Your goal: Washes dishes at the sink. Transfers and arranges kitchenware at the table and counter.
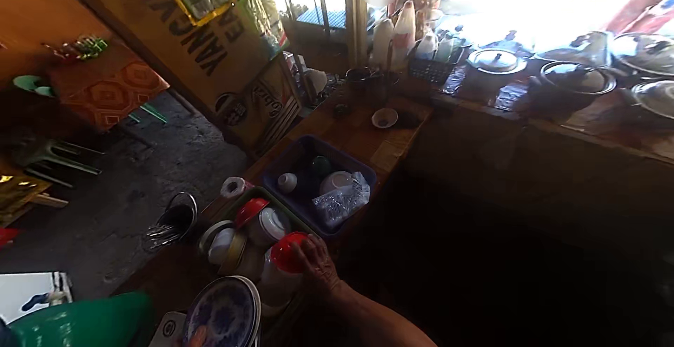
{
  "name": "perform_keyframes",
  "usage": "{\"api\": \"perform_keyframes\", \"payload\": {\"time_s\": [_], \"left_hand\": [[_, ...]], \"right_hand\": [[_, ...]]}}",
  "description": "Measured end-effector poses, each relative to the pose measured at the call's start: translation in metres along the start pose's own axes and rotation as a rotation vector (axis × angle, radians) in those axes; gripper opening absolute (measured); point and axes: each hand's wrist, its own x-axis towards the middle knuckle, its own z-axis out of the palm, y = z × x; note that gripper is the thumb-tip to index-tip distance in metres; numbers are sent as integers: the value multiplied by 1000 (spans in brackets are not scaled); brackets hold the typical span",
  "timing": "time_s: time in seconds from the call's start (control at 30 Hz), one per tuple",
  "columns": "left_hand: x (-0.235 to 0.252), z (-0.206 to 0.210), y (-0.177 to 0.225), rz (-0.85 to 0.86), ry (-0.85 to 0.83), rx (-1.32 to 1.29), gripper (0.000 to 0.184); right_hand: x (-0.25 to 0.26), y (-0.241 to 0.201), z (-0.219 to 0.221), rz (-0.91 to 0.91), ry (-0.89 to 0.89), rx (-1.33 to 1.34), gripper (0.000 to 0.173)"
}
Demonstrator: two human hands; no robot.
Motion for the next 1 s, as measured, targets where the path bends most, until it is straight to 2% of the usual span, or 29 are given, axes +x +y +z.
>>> {"api": "perform_keyframes", "payload": {"time_s": [0.17, 0.57, 0.7, 0.87, 1.0], "left_hand": [[2, -7, -12, -49, 31, -58, 15], [9, -14, -25, -119, 118, -53, 24], [16, -20, -26, -110, 134, -57, 20], [23, -21, -27, -105, 133, -73, 21], [25, -22, -25, -87, 139, -57, 20]], "right_hand": [[-3, -1, 10, 52, -22, -93, 61], [-3, -9, 16, 90, -115, -227, 75], [-3, -13, 17, 99, -143, -262, 80], [13, -7, -5, 103, -280, -112, 74], [19, 1, -20, 88, -333, 15, 77]]}}
